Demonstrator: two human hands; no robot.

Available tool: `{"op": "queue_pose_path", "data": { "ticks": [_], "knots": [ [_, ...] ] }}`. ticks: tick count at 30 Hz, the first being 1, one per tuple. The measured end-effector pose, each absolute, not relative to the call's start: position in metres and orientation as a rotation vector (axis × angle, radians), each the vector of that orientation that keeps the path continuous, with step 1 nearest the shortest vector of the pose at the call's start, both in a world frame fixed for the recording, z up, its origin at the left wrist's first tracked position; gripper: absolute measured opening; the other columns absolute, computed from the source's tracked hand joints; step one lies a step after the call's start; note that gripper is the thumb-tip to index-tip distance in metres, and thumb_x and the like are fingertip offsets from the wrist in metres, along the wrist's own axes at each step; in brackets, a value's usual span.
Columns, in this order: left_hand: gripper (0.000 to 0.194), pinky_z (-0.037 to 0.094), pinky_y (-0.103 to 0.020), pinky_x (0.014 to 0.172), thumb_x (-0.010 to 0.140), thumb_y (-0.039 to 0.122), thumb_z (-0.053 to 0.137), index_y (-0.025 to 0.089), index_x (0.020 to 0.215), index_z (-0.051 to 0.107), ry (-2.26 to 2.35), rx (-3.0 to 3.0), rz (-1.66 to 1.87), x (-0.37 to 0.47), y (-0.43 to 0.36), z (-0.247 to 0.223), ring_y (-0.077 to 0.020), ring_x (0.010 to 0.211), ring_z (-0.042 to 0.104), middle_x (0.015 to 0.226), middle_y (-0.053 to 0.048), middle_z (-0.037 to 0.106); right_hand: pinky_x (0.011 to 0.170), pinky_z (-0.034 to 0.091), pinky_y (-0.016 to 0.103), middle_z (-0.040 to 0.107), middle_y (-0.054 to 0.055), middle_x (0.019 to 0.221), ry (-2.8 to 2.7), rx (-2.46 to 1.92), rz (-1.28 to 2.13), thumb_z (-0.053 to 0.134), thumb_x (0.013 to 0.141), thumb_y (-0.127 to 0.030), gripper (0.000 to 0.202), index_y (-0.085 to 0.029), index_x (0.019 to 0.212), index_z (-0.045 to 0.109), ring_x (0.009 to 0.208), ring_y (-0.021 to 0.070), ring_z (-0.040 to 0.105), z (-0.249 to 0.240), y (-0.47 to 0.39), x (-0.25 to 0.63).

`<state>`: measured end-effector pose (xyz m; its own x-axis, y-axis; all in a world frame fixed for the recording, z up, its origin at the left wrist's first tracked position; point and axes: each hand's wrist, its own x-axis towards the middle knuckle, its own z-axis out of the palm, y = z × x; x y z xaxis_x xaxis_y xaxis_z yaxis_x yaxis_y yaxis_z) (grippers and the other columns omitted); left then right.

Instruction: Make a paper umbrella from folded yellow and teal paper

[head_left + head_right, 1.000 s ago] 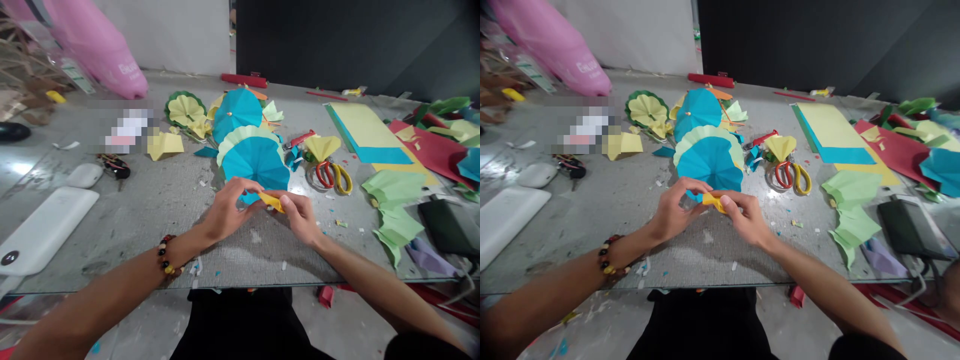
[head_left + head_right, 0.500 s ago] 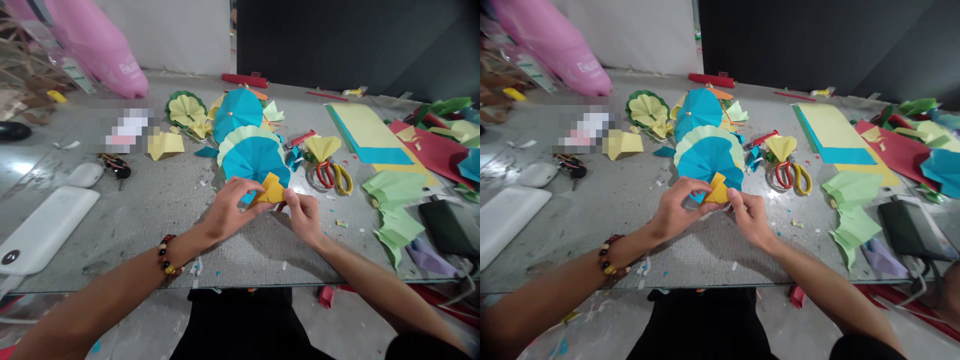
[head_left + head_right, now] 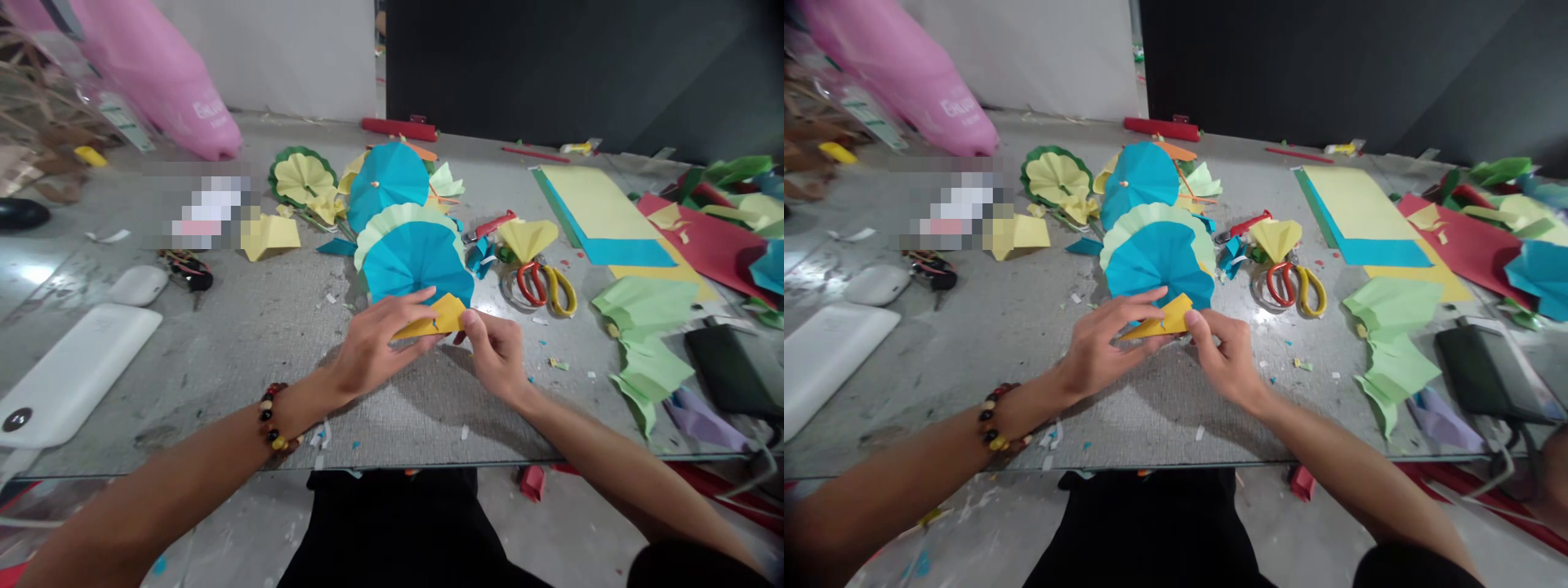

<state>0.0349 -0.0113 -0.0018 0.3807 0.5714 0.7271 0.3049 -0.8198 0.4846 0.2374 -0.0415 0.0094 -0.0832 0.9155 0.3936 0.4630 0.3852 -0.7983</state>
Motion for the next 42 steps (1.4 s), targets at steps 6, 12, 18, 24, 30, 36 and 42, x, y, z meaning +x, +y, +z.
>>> {"op": "queue_pose_path", "data": {
  "ticks": [6,12,18,24,30,36,42],
  "knots": [
    [0.022,0.061,-0.032,0.094,0.091,0.03,0.076,0.02,0.107,0.065,0.747,2.319,1.376,0.0353,-0.0122,-0.0018,-0.0209,0.115,0.074,0.124,-0.01,0.076,0.054,0.036,0.026,0.056,-0.002,0.059,-1.697,-1.219,0.638,0.045,0.105,-0.047,0.051,-0.02,0.064,0.058,0.055,0.0102,0.051,0.0083,-0.0415,0.2381],
    [0.013,0.062,-0.028,0.089,0.097,0.028,0.069,0.021,0.108,0.065,0.764,2.323,1.336,0.0353,-0.013,-0.0006,-0.0166,0.103,0.077,0.117,-0.006,0.078,0.056,0.038,0.026,0.056,-0.002,0.062,-1.668,-1.174,0.706,0.046,0.105,-0.05,0.049,-0.02,0.069,0.061,0.059,0.0108,0.051,0.0074,-0.0404,0.2385],
    [0.022,0.062,-0.027,0.084,0.094,0.035,0.073,0.021,0.108,0.065,0.811,2.351,1.321,0.0344,-0.0139,-0.0031,-0.0169,0.096,0.078,0.107,-0.004,0.08,0.056,0.037,0.025,0.055,-0.002,0.061,-1.684,-1.178,0.693,0.052,0.102,-0.048,0.046,-0.019,0.068,0.061,0.058,0.0101,0.049,0.0094,-0.0403,0.238],
    [0.018,0.061,-0.025,0.08,0.097,0.034,0.068,0.021,0.107,0.064,0.864,2.278,1.329,0.035,-0.0144,-0.0052,-0.0149,0.091,0.077,0.101,-0.002,0.079,0.05,0.034,0.023,0.051,-0.004,0.057,-1.719,-1.192,0.628,0.061,0.098,-0.043,0.041,-0.019,0.065,0.058,0.054,0.0084,0.046,0.012,-0.0416,0.2344],
    [0.009,0.06,-0.024,0.077,0.099,0.028,0.063,0.021,0.103,0.064,0.844,2.285,1.341,0.0357,-0.0135,-0.0044,-0.0135,0.086,0.076,0.096,-0.002,0.078,0.048,0.034,0.023,0.051,-0.003,0.059,-1.737,-1.212,0.617,0.065,0.094,-0.046,0.039,-0.019,0.067,0.061,0.055,0.0089,0.045,0.0112,-0.042,0.2356],
    [0.017,0.06,-0.024,0.076,0.093,0.033,0.072,0.02,0.102,0.065,0.814,2.329,1.365,0.0358,-0.0132,-0.0037,-0.0141,0.084,0.076,0.096,-0.002,0.079,0.051,0.037,0.025,0.059,-0.001,0.063,-1.75,-1.177,0.613,0.068,0.094,-0.044,0.033,-0.019,0.072,0.066,0.058,0.0105,0.051,0.0093,-0.0415,0.2368],
    [0.02,0.061,-0.022,0.074,0.092,0.033,0.073,0.021,0.104,0.064,0.859,2.271,1.353,0.0364,-0.0135,-0.0069,-0.0135,0.083,0.076,0.095,-0.001,0.078,0.052,0.038,0.024,0.063,0.0,0.068,-1.789,-1.14,0.612,0.068,0.095,-0.04,0.026,-0.02,0.078,0.068,0.061,0.0104,0.055,0.0108,-0.0421,0.2361]
  ]
}}
